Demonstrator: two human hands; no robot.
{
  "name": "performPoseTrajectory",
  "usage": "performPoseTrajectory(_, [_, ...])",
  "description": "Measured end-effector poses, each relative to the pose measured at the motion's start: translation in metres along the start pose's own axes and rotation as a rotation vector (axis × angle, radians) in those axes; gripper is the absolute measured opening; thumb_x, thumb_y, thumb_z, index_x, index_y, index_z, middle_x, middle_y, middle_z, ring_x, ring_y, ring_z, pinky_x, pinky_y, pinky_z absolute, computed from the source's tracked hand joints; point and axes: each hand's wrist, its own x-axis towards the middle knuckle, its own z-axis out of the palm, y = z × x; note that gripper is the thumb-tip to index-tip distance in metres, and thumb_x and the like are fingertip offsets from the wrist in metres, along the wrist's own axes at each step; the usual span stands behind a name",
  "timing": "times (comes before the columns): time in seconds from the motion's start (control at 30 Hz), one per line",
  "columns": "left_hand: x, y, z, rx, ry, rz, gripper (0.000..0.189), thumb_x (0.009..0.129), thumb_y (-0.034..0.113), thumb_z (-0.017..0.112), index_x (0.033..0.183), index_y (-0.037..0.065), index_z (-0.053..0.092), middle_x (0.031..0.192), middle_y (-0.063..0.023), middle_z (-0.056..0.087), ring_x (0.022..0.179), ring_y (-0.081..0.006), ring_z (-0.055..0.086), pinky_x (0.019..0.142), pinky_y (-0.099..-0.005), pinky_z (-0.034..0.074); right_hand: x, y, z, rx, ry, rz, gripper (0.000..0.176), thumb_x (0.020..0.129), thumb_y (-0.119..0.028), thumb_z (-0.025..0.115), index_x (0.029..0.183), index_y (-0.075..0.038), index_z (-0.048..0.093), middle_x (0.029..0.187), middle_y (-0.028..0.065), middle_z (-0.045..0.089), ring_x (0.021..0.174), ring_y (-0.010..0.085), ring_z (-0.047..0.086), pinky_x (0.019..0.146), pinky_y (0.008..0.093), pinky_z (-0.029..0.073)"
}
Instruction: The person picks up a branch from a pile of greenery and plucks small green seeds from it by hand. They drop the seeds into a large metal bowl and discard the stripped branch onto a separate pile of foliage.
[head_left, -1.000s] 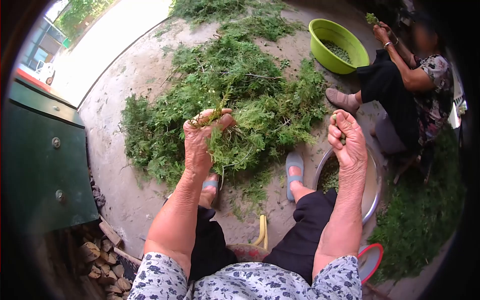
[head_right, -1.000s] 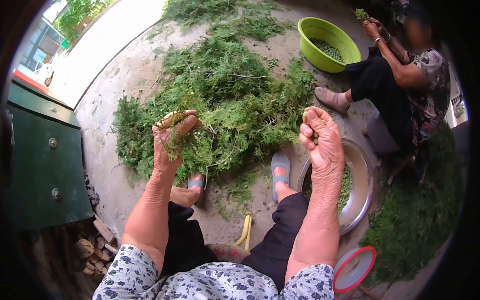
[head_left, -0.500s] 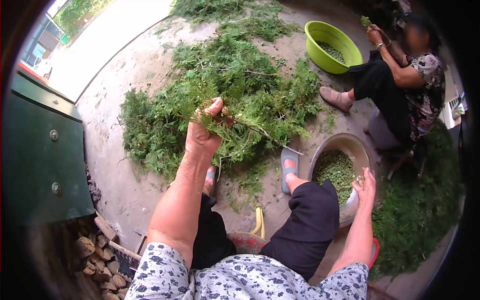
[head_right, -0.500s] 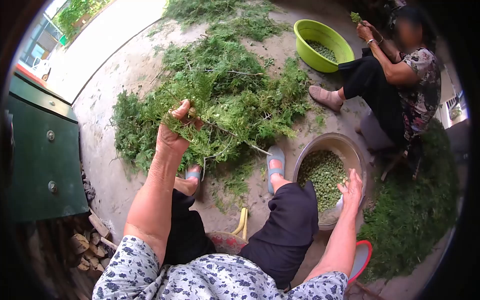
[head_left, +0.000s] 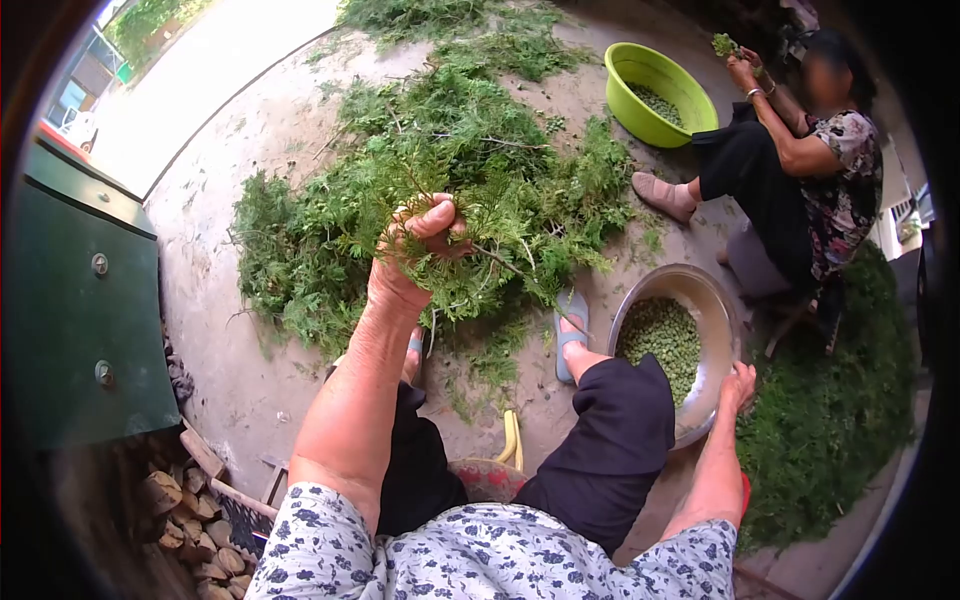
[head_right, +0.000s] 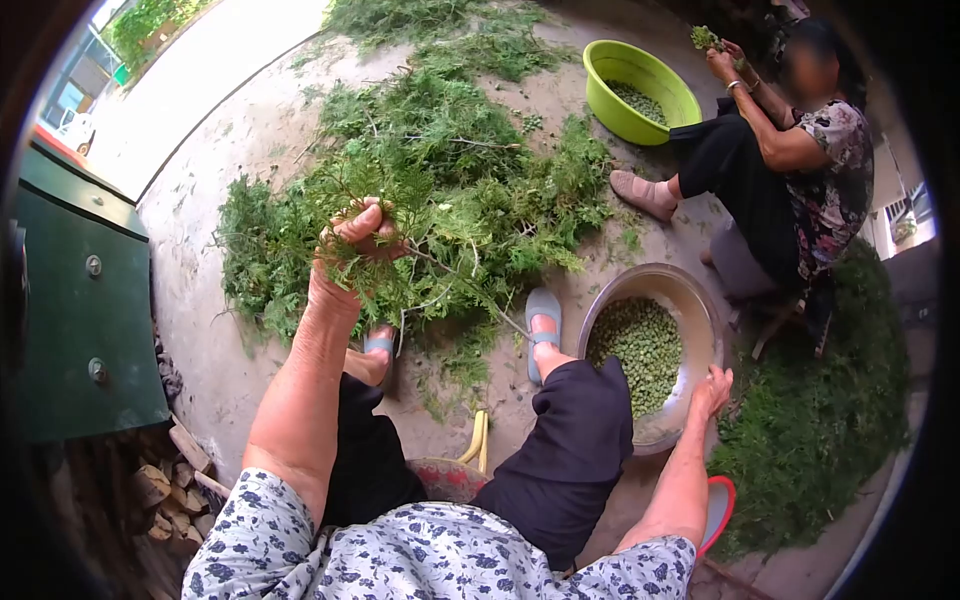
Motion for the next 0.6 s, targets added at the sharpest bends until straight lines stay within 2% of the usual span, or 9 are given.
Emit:
performPoseTrajectory(0.07, [0.000, 0.000, -0.002, -0.020, -0.021, -0.003, 0.015, 0.077, 0.011, 0.066, 0.091, 0.008, 0.060, 0.075, -0.0030, 0.060, 0.067, -0.0155, 0.058, 0.063, -0.0336, 0.052, 0.016, 0.007, 0.007, 0.041, 0.091, -0.038, 0.022, 0.079, -0.011, 0.060, 0.100, -0.008, 0.064, 0.101, 0.0183, 0.062, 0.097, 0.0323, 0.058, 0.080, 0.0378, 0.046])
performPoseTrajectory(0.1, [0.000, 0.000, -0.003, 0.008, -0.037, -0.014, 0.015, 0.077, 0.011, 0.066, 0.091, 0.008, 0.060, 0.074, -0.0030, 0.059, 0.067, -0.0151, 0.058, 0.064, -0.0341, 0.052, 0.016, -0.005, 0.002, 0.040, 0.093, -0.040, 0.022, 0.079, -0.011, 0.060, 0.100, -0.008, 0.064, 0.101, 0.0183, 0.062, 0.097, 0.0323, 0.058, 0.080, 0.0378, 0.046])
performPoseTrajectory(0.17, [0.000, 0.001, -0.004, 0.042, -0.053, -0.042, 0.015, 0.077, 0.010, 0.066, 0.090, 0.007, 0.061, 0.074, -0.0038, 0.059, 0.068, -0.0145, 0.056, 0.066, -0.0338, 0.050, 0.010, -0.044, -0.014, 0.454, 0.075, 0.209, 0.018, 0.079, -0.014, 0.062, 0.094, -0.005, 0.065, 0.080, 0.0154, 0.066, 0.077, 0.0289, 0.064, 0.067, 0.0354, 0.048])
performPoseTrajectory(0.2, [-0.002, 0.002, -0.005, 0.039, -0.052, -0.040, 0.015, 0.077, 0.010, 0.066, 0.090, 0.007, 0.061, 0.074, -0.0038, 0.059, 0.068, -0.0145, 0.056, 0.066, -0.0338, 0.050, 0.012, -0.053, -0.017, 0.453, 0.076, 0.206, 0.018, 0.079, -0.014, 0.062, 0.094, -0.005, 0.065, 0.080, 0.0154, 0.066, 0.077, 0.0289, 0.064, 0.067, 0.0354, 0.048])
performPoseTrajectory(0.27, [-0.004, 0.003, -0.004, 0.084, -0.073, -0.044, 0.017, 0.075, 0.009, 0.067, 0.089, 0.004, 0.061, 0.074, -0.0051, 0.059, 0.066, -0.0157, 0.054, 0.067, -0.0324, 0.048, 0.015, -0.072, -0.022, 0.204, 0.016, -0.266, 0.022, 0.077, -0.017, 0.063, 0.094, -0.002, 0.065, 0.079, 0.0142, 0.065, 0.067, 0.0213, 0.063, 0.060, 0.0324, 0.048])
performPoseTrajectory(0.33, [-0.005, 0.002, -0.001, 0.105, -0.093, -0.047, 0.017, 0.074, 0.008, 0.067, 0.089, 0.003, 0.061, 0.074, -0.0057, 0.059, 0.065, -0.0163, 0.053, 0.067, -0.0318, 0.047, -0.003, -0.133, -0.050, 0.538, -0.347, -0.292, 0.028, 0.078, -0.020, 0.062, 0.098, 0.000, 0.063, 0.077, 0.0119, 0.065, 0.062, 0.0148, 0.062, 0.056, 0.0284, 0.048])
performPoseTrajectory(0.47, [-0.007, 0.001, 0.005, 0.108, -0.147, -0.013, 0.017, 0.073, 0.009, 0.069, 0.087, 0.002, 0.062, 0.073, -0.0051, 0.058, 0.064, -0.0164, 0.053, 0.069, -0.0333, 0.047, -0.084, -0.264, -0.088, 1.052, -0.816, -0.073, 0.033, 0.085, -0.026, 0.057, 0.101, 0.002, 0.059, 0.083, 0.0111, 0.064, 0.065, 0.0150, 0.063, 0.056, 0.0228, 0.049])
performPoseTrajectory(0.53, [-0.013, 0.002, 0.012, 0.141, -0.118, 0.022, 0.022, 0.069, 0.017, 0.072, 0.086, 0.005, 0.064, 0.069, -0.0036, 0.061, 0.063, -0.0117, 0.055, 0.061, -0.0233, 0.041, -0.117, -0.304, -0.086, 1.213, -1.142, 0.098, 0.038, 0.087, -0.031, 0.056, 0.106, 0.003, 0.054, 0.087, 0.0135, 0.064, 0.070, 0.0184, 0.064, 0.058, 0.0252, 0.050])
performPoseTrajectory(0.6, [-0.013, 0.005, 0.007, 0.196, -0.096, -0.014, 0.024, 0.067, 0.016, 0.073, 0.086, 0.004, 0.064, 0.069, -0.0037, 0.061, 0.066, -0.0126, 0.057, 0.062, -0.0241, 0.043, -0.137, -0.330, -0.077, 1.288, -1.295, 0.118, 0.044, 0.087, -0.035, 0.056, 0.108, 0.004, 0.050, 0.087, 0.0156, 0.062, 0.077, 0.0219, 0.064, 0.063, 0.0312, 0.053])
